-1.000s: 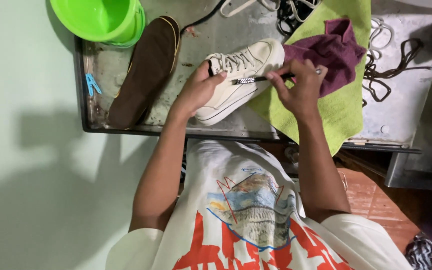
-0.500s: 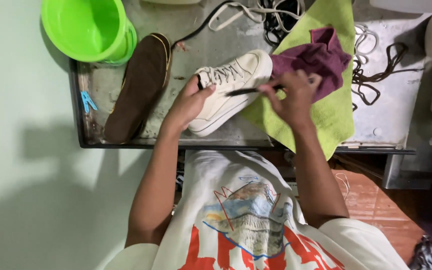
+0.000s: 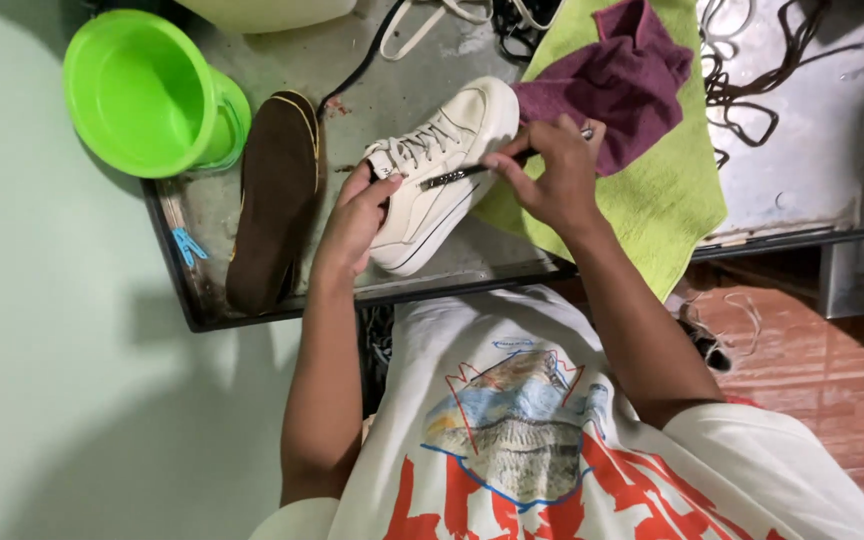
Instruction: Applying glue to the midsole of a white sneaker using a brush and cleaning it with a cloth.
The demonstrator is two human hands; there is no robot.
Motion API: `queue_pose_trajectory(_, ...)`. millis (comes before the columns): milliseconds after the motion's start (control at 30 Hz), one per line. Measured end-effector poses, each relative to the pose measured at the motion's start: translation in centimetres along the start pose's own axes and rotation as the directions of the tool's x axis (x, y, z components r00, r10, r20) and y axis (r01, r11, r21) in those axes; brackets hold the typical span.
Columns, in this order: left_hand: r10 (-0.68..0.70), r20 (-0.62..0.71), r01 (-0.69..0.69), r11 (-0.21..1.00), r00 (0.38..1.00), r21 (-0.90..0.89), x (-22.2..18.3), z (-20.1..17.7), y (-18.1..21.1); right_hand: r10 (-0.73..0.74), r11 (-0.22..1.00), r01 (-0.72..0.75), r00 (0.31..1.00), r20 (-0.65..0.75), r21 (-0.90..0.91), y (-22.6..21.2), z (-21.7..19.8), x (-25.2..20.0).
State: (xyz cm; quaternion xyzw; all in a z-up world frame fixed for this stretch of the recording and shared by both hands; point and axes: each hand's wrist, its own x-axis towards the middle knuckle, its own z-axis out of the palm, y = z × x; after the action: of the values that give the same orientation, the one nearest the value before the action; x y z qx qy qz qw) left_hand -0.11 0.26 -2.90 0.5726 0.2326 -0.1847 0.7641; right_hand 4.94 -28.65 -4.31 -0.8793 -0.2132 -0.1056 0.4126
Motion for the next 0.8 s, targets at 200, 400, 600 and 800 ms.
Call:
queue_pose_trajectory(200,-0.076,-0.143,0.081,0.996,0.987,0.024,-1.8,1.9,1.8,0.141,0.989,-0.139,0.989,-0.035,0.057,0.4,2.4,-1.2)
queue_pose_trajectory(400,-0.067,-0.185,0.074,0.997,0.981,0.035,-2.5,3.9,2.0,0.117,0.972,-0.119,0.993,0.024,0.203,-1.1,2.6,0.0)
queue_pose_trajectory(600,-0.070,-0.204,0.078,0.996,0.977,0.035,-2.0,3.5,1.3,0.090,0.971,-0.099,0.995,0.052,0.216,-0.3,2.7,-0.1)
queue_pose_trajectory(800,-0.115,-0.242,0.112,0.993,0.963,-0.030,-1.5,2.5,-0.2,0.161,0.965,-0.182,0.980,0.119,0.191,0.7,2.8,0.1)
